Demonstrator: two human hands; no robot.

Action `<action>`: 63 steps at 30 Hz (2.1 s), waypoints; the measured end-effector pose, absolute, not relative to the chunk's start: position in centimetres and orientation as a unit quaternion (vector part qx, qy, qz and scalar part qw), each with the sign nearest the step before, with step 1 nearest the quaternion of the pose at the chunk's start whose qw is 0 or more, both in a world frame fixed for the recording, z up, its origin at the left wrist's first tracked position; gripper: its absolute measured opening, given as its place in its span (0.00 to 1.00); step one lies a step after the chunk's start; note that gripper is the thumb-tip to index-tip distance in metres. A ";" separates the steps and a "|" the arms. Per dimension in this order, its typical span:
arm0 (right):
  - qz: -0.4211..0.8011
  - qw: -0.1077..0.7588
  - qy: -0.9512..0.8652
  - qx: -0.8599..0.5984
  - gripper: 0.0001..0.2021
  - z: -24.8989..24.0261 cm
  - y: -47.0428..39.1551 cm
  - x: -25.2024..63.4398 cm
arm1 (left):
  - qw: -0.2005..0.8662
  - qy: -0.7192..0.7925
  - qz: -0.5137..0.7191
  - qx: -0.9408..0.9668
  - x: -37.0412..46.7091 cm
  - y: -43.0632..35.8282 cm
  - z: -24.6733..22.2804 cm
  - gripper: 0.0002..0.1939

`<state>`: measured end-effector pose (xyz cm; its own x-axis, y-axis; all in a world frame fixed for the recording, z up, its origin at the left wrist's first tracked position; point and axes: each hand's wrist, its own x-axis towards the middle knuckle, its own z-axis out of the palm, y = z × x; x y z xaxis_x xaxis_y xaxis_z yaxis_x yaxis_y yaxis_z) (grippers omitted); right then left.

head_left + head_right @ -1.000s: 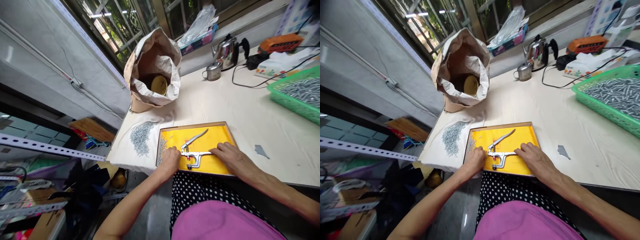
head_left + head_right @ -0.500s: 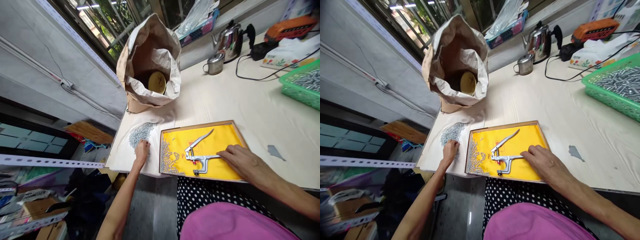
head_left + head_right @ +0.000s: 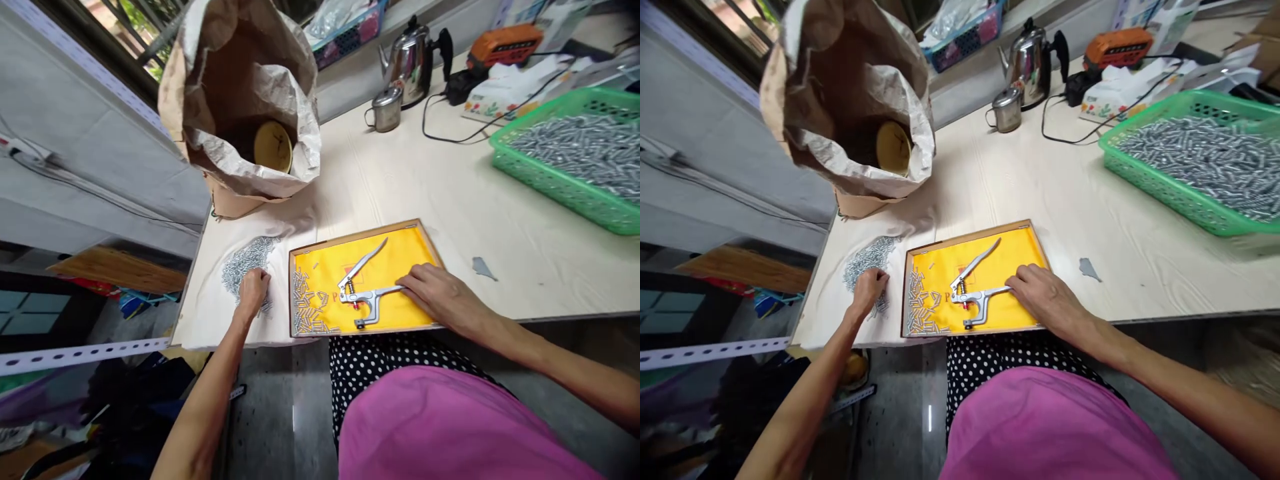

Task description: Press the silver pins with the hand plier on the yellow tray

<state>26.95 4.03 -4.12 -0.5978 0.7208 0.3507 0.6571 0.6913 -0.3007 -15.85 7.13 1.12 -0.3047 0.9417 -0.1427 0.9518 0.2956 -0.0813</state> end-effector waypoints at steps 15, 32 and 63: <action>0.065 0.218 -0.886 -0.403 0.10 -3.8 4.0 27.0 | 0.109 0.803 0.112 0.575 -11.0 5.8 3.1 0.08; 0.064 0.199 -0.886 -0.413 0.12 -3.2 4.0 27.0 | 0.552 0.714 0.251 0.350 2.4 -0.2 1.6 0.24; 0.082 0.166 -0.898 -0.400 0.10 -3.2 3.9 27.4 | 0.494 0.740 0.085 0.448 2.5 0.6 0.7 0.16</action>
<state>27.42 3.95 -3.17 -0.6250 0.7454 0.2321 0.6910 0.6665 -0.2797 2.47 0.61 0.70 -0.1107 0.7476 -0.6548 0.5791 0.5840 0.5688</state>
